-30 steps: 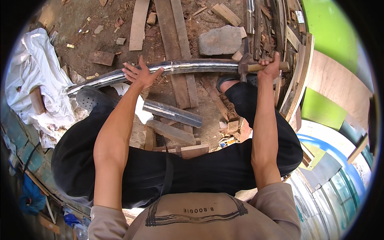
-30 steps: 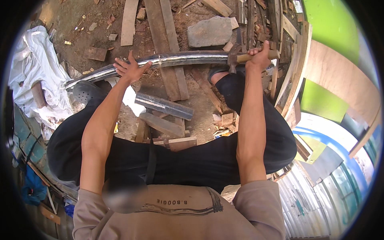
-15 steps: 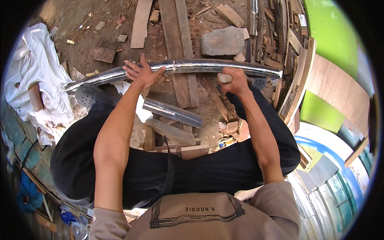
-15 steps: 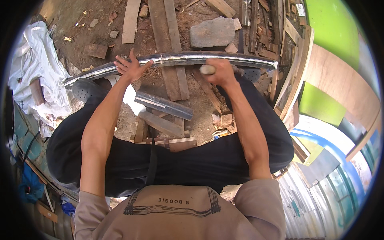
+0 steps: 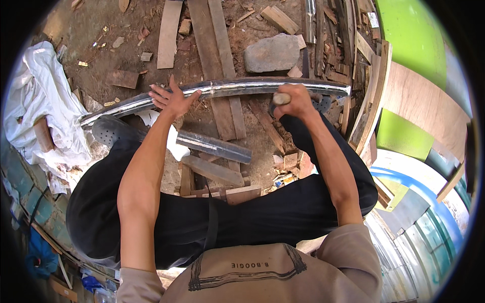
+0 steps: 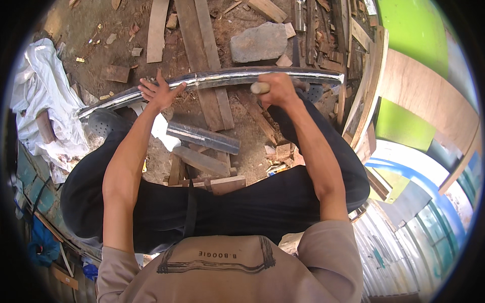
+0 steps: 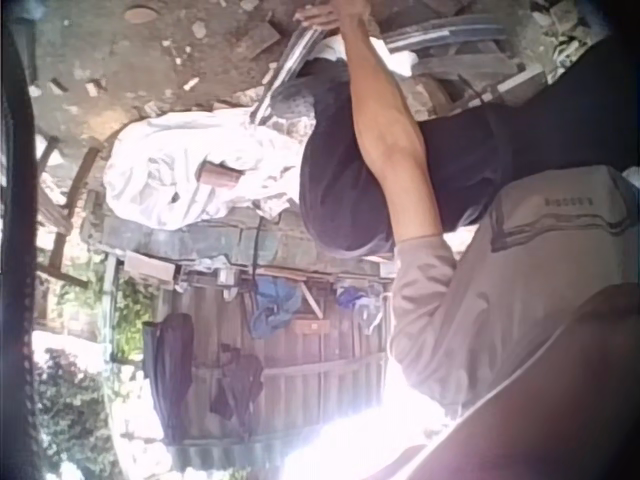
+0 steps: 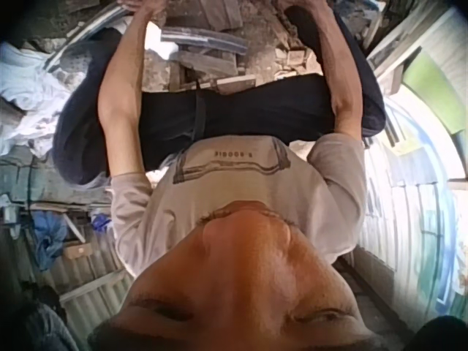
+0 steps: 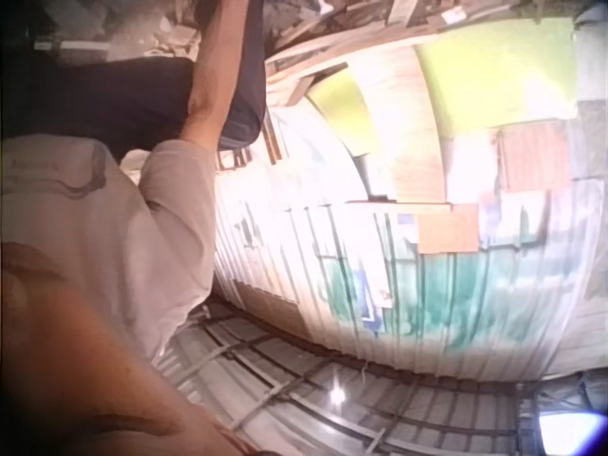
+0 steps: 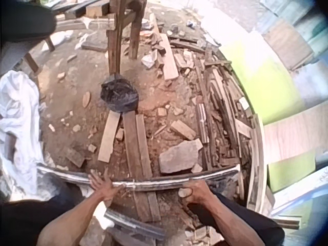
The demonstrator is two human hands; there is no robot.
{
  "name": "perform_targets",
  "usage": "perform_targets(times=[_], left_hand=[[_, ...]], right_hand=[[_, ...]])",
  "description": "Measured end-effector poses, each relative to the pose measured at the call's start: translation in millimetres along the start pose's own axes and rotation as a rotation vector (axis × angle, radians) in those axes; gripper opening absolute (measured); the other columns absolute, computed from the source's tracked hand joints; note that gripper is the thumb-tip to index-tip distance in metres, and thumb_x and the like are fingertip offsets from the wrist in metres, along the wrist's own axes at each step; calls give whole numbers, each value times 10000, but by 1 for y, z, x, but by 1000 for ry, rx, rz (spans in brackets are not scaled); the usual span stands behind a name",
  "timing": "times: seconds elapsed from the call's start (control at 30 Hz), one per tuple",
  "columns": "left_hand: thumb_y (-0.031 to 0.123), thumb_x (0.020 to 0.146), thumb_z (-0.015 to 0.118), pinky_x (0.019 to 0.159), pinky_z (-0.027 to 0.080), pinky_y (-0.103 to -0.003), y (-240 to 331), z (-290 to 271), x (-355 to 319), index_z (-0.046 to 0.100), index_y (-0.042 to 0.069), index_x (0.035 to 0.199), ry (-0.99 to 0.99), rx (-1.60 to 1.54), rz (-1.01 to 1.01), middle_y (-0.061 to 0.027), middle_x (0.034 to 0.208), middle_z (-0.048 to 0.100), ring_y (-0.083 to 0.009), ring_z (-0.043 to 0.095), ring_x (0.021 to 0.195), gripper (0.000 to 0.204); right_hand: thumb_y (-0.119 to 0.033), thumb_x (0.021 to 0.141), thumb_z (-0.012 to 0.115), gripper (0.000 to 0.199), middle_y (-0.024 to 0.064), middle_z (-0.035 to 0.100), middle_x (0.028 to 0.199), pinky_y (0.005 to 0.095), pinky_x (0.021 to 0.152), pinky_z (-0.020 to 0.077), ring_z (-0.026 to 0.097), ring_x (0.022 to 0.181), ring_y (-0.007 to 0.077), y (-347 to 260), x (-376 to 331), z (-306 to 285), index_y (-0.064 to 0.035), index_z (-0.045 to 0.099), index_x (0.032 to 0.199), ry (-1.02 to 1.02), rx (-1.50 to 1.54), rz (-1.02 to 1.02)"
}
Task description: The person sits on the ground and uses a hammer to repeatedly strike a long, curved metal bar resting on wooden supports. The person adjusts the bar's position and flips it over to work on different sections.
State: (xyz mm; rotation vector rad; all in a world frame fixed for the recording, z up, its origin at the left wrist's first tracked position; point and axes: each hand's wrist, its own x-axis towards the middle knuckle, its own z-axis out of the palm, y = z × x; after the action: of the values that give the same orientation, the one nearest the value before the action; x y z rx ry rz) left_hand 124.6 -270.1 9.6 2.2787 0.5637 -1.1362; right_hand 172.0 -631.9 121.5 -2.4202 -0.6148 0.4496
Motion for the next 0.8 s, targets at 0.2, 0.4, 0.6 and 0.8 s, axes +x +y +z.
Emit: perform_targets(times=[0.2, 0.4, 0.6, 0.8], left_hand=[[799, 704, 614, 1013, -160, -703, 2, -2, 1, -148, 135, 1524, -16, -12, -6, -422, 1349, -424, -578, -439, 1229, 1302], [801, 696, 619, 1020, -156, -696, 1, -1, -1, -140, 131, 1526, -10, -4, -18, -424, 1351, -420, -576, -432, 1238, 1309], [807, 693, 617, 1018, -149, -702, 0, 1, -1, -130, 129, 1527, 23, -8, -7, -430, 1377, -380, -584, -402, 1258, 1309], [836, 685, 594, 1023, -127, -713, 1, 3, 1, -107, 123, 1530, 40, 20, -3, -430, 1409, -333, -600, -347, 1290, 1310]], right_hand=[[-201, 597, 746, 187, 100, 591, 584, 402, 521, 497, 614, 556, 311, -28, 20, 26, -116, 583, 633, 81, 57, -24], [-204, 596, 755, 227, 109, 597, 615, 418, 498, 451, 590, 533, 305, -67, 40, 61, -89, 565, 641, -8, 103, -177], [-241, 582, 767, 199, 78, 632, 611, 412, 521, 502, 633, 557, 285, -1, 1, 10, -142, 609, 651, -51, -91, -34], [-261, 594, 746, 180, 77, 620, 578, 422, 493, 500, 623, 516, 279, -6, 8, 20, -147, 621, 655, -7, -156, -108]])
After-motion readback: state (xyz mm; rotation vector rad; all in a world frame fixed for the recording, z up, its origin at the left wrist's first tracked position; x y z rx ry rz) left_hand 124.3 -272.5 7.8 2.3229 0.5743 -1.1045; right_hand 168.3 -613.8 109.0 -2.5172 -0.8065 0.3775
